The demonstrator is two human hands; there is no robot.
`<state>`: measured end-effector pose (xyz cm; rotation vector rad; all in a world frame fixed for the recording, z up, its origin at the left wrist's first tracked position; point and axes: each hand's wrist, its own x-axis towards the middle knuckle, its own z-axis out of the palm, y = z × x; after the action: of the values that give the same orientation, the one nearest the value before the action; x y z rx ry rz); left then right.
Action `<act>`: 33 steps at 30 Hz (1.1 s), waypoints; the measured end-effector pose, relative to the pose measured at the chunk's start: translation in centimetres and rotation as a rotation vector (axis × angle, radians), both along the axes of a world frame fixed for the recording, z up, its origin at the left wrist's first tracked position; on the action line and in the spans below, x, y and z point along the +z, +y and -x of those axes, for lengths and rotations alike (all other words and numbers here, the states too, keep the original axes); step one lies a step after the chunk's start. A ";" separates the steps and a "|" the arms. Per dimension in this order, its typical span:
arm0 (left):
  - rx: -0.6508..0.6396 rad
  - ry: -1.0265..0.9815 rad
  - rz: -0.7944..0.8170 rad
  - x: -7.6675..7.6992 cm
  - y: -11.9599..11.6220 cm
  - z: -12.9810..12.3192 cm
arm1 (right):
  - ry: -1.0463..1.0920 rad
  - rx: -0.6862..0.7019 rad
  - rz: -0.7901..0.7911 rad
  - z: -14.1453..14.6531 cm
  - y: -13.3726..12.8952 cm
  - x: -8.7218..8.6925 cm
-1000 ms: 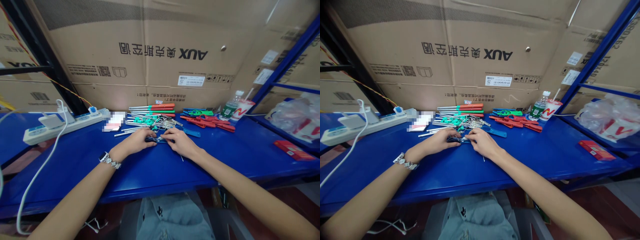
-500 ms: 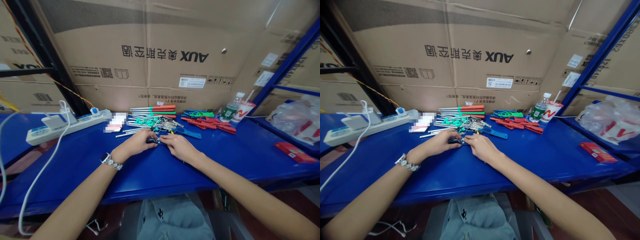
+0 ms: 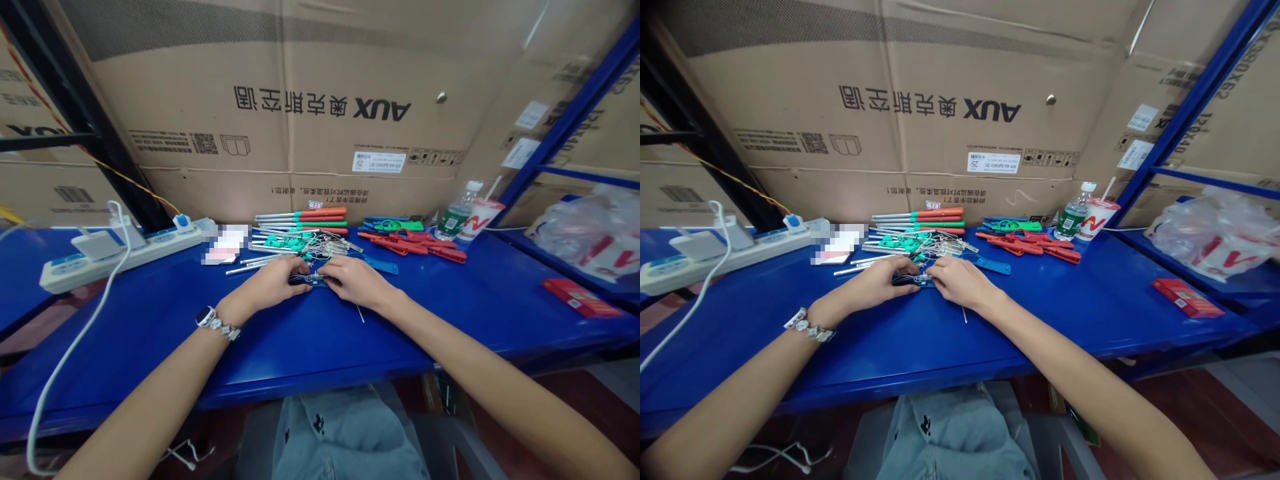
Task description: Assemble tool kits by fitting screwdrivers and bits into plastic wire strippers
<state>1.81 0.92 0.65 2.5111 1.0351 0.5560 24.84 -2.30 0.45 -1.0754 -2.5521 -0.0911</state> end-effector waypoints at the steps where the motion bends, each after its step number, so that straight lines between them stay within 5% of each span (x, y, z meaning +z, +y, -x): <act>1: 0.003 -0.013 -0.020 0.0 0.0 -0.1 | 0.019 0.020 -0.022 -0.2 0.1 0.0; 9: -0.072 -0.124 -0.057 0.2 -0.1 -0.6 | 0.129 0.082 -0.130 -0.6 -0.2 -0.2; 33: -0.035 0.054 -0.052 0.0 -0.2 -0.2 | 0.020 0.023 0.040 -1.0 -0.4 0.1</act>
<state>2.03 0.72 0.60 2.5975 1.0053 0.5142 25.84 -2.69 0.58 -1.0560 -2.5581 -0.0229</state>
